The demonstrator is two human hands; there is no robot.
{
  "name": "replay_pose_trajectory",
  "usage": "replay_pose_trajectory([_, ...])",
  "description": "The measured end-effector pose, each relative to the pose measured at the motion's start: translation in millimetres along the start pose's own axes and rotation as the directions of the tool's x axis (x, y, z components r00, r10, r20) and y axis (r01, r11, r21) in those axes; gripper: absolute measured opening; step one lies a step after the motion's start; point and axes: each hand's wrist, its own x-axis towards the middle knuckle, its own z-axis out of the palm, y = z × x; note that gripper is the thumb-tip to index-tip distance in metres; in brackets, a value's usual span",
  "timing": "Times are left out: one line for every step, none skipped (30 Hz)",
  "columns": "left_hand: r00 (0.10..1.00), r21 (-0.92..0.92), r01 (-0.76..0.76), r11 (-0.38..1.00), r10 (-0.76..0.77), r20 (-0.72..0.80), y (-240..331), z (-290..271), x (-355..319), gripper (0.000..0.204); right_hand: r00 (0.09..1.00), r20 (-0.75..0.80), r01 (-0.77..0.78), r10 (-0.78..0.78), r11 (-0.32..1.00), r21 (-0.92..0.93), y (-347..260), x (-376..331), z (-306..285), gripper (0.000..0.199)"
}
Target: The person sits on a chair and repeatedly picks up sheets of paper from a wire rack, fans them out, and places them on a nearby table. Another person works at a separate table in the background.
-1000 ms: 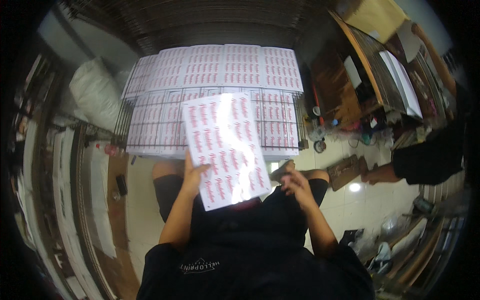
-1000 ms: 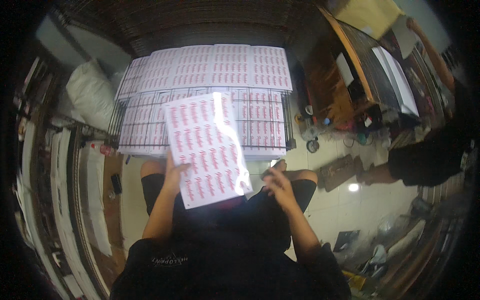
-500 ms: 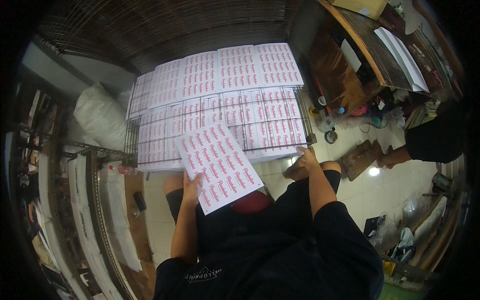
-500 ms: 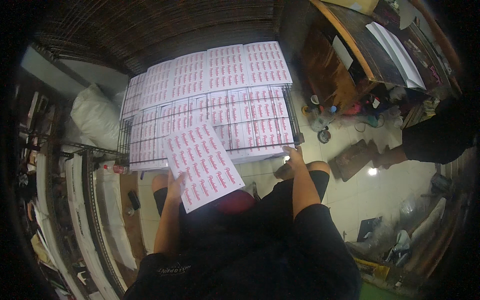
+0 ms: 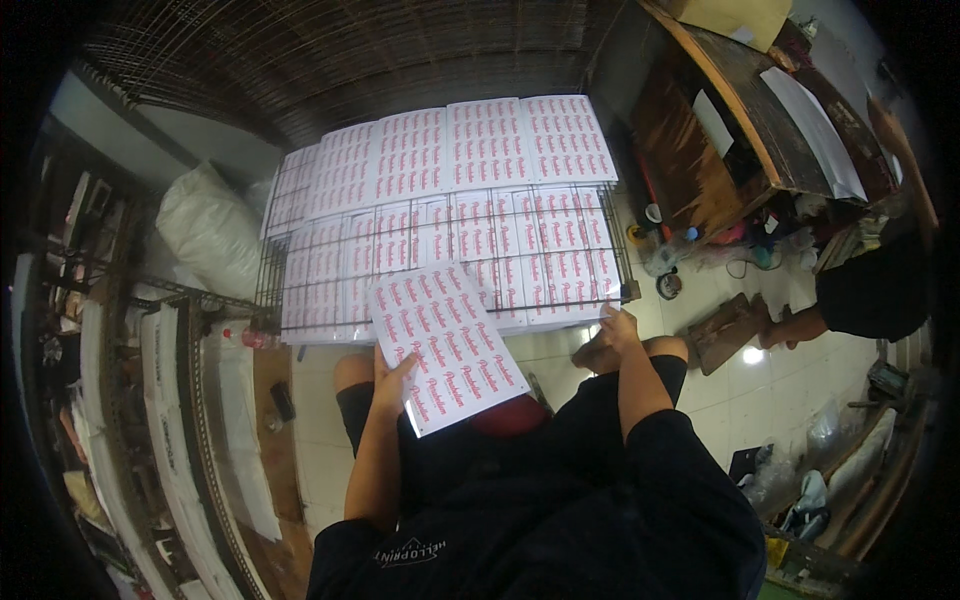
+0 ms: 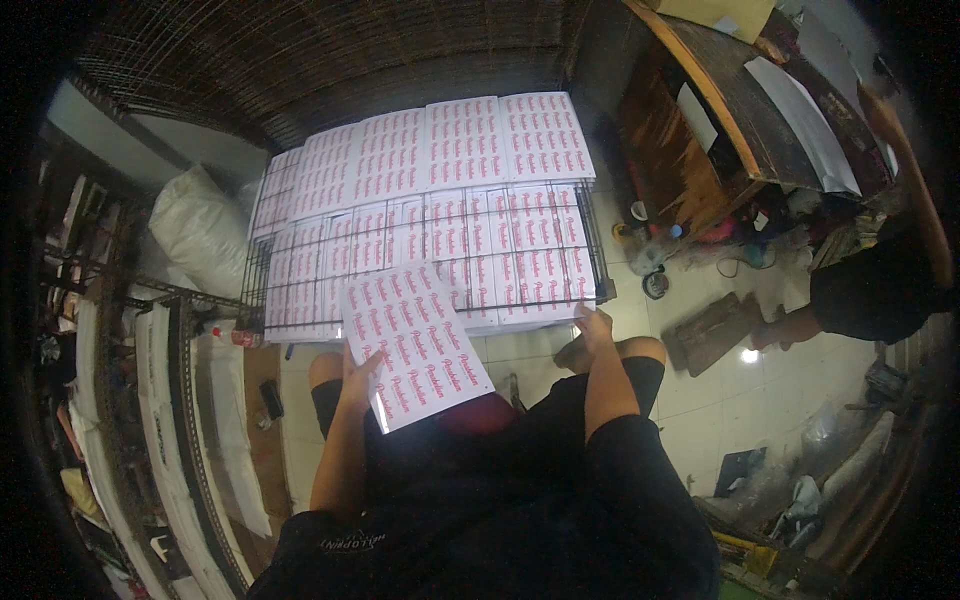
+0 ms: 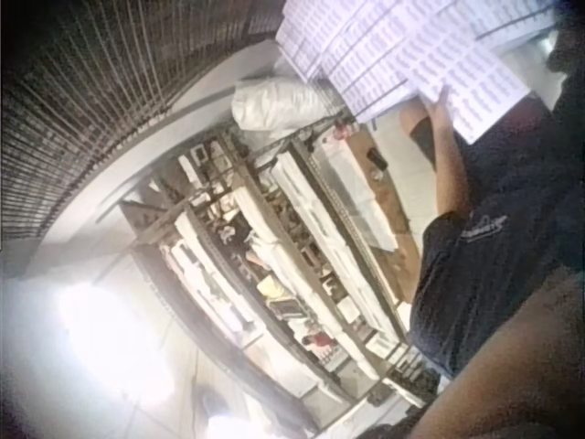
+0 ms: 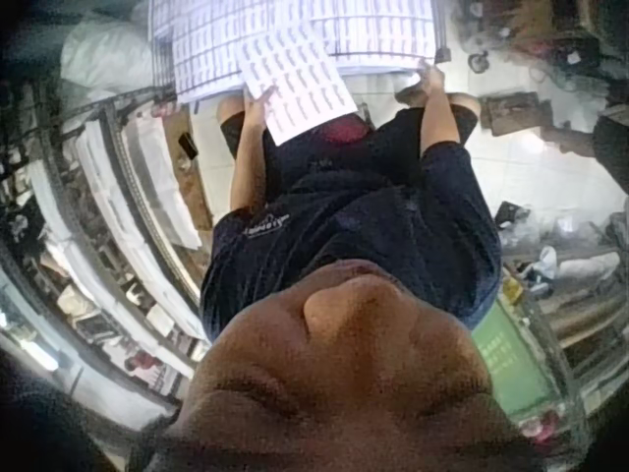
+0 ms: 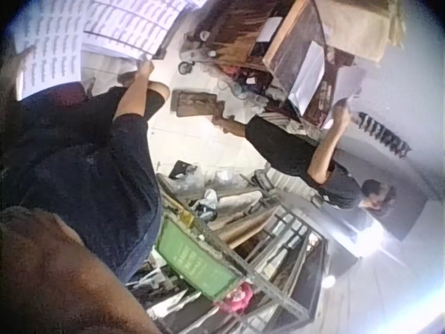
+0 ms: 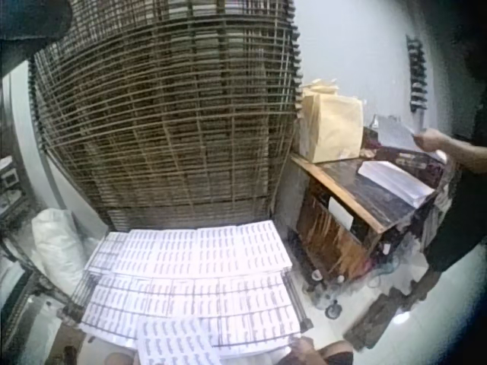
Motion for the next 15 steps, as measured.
replay_pose_trajectory([1.000,0.021,-0.023,0.999,0.024,-0.008,-2,-3,1,0.061,0.999,0.005,0.049,-0.049,0.999,-0.007,1,-4,4,0.028])
replay_pose_trajectory([0.999,0.038,-0.044,0.998,0.045,-0.005,-5,-5,3,0.062,0.994,0.001,0.105,-0.105,0.994,-0.013,-2,-10,7,0.024])
replay_pose_trajectory([0.998,0.056,-0.065,0.996,0.065,0.000,-7,-9,5,0.063,0.987,-0.004,0.161,-0.161,0.987,-0.018,-1,-16,12,0.021])
replay_pose_trajectory([0.997,0.043,-0.057,0.997,0.055,0.045,-1,-2,5,0.066,0.968,-0.121,0.219,-0.219,0.976,-0.013,2,-12,10,0.013])
replay_pose_trajectory([0.999,0.023,-0.028,0.999,0.027,0.024,-3,-4,5,0.065,0.975,-0.124,0.183,-0.187,0.982,-0.041,0,-14,11,0.012])
replay_pose_trajectory([0.998,-0.015,-0.036,0.999,0.036,0.044,-5,-5,4,0.065,0.969,-0.156,0.185,-0.190,0.982,-0.048,-2,-17,15,0.012])
replay_pose_trajectory([0.999,0.000,-0.029,1.000,0.029,0.035,-3,-5,2,0.068,0.970,-0.150,0.186,-0.190,0.982,-0.042,-3,-19,17,0.012])
replay_pose_trajectory([0.998,0.011,-0.056,0.998,0.055,0.042,-7,-13,2,0.069,0.972,-0.122,0.202,-0.199,0.979,0.011,-2,-19,21,0.012])
replay_pose_trajectory([0.999,0.037,-0.039,0.999,0.039,0.012,-6,-12,1,0.070,0.972,-0.101,0.215,-0.214,0.977,-0.002,-2,-20,20,0.011])
replay_pose_trajectory([0.999,0.045,-0.048,0.998,0.047,0.026,-3,-10,0,0.070,0.967,-0.132,0.223,-0.218,0.975,0.020,-1,-18,21,0.011])
replay_pose_trajectory([0.998,0.053,-0.059,0.997,0.057,0.035,-2,-8,0,0.070,0.968,-0.119,0.222,-0.219,0.975,0.013,1,-16,16,0.014])
replay_pose_trajectory([0.998,0.041,-0.047,0.998,0.046,0.037,-1,-6,1,0.070,0.969,-0.110,0.228,-0.221,0.972,0.054,3,-14,14,0.016])
replay_pose_trajectory([0.999,0.028,-0.035,0.999,0.034,0.042,-1,-3,2,0.070,0.969,-0.101,0.234,-0.225,0.968,0.094,7,-6,8,0.018])
replay_pose_trajectory([0.999,0.017,-0.025,1.000,0.024,0.035,-1,-4,2,0.071,0.966,-0.117,0.237,-0.229,0.970,0.060,8,-6,8,0.018])
replay_pose_trajectory([0.998,0.013,-0.039,0.999,0.039,0.050,-4,-7,4,0.071,0.963,-0.133,0.239,-0.233,0.971,0.026,8,-6,8,0.019])
